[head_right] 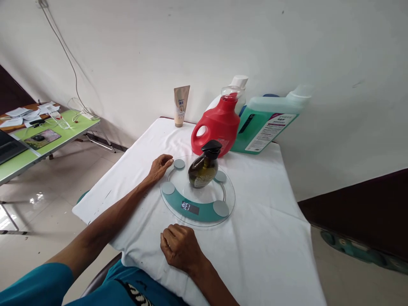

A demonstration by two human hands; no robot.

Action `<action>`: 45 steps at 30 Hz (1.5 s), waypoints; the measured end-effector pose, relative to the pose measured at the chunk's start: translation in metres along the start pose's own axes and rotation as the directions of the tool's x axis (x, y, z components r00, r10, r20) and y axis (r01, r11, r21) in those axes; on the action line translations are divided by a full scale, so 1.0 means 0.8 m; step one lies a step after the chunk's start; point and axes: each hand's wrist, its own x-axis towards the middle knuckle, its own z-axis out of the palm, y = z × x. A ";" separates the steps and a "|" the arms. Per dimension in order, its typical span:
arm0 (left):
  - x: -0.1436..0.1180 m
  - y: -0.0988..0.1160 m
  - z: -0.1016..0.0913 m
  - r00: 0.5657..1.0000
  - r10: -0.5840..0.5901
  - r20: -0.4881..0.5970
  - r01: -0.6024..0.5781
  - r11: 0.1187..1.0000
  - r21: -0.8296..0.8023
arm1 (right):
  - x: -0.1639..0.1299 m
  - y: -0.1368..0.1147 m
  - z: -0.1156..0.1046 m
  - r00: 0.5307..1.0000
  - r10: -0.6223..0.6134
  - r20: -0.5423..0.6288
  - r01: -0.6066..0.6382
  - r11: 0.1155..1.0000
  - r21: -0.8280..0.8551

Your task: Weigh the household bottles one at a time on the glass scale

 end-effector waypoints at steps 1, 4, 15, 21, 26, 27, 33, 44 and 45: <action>0.000 0.000 0.000 1.000 0.002 -0.001 -0.002 1.000 -0.001 | 0.003 -0.002 0.006 1.000 -0.024 0.006 0.024 1.000 0.009; -0.002 0.001 -0.001 1.000 0.001 -0.009 -0.001 1.000 -0.003 | 0.008 -0.005 0.017 0.998 -0.067 0.013 0.066 0.997 0.040; -0.004 0.012 0.001 1.000 -0.031 0.001 0.031 0.999 0.030 | 0.009 -0.003 0.014 1.000 0.004 -0.028 0.000 0.992 0.129; -0.001 0.015 0.004 0.999 -0.031 0.016 0.031 0.999 0.018 | 0.007 -0.003 0.010 0.999 0.026 -0.031 -0.021 0.988 0.152; -0.001 0.028 -0.001 1.000 0.006 0.001 -0.006 1.000 0.015 | 0.006 -0.003 0.008 0.999 0.031 -0.017 -0.028 0.989 0.142; -0.001 0.035 -0.003 0.999 0.037 -0.005 -0.037 0.999 0.010 | 0.007 -0.003 0.008 0.999 0.032 -0.014 -0.030 0.990 0.141; -0.009 0.107 0.007 0.920 0.311 0.240 -0.290 0.949 -0.119 | 0.008 -0.004 0.005 1.000 0.023 0.015 -0.024 0.990 0.135; -0.016 0.123 0.076 0.928 0.163 0.335 -0.174 0.985 0.002 | -0.003 0.003 0.019 0.998 -0.009 -0.065 0.015 0.995 0.100; -0.018 0.123 0.079 0.937 0.156 0.313 -0.165 0.986 0.002 | -0.003 0.004 0.024 0.995 -0.023 -0.098 0.031 0.997 0.077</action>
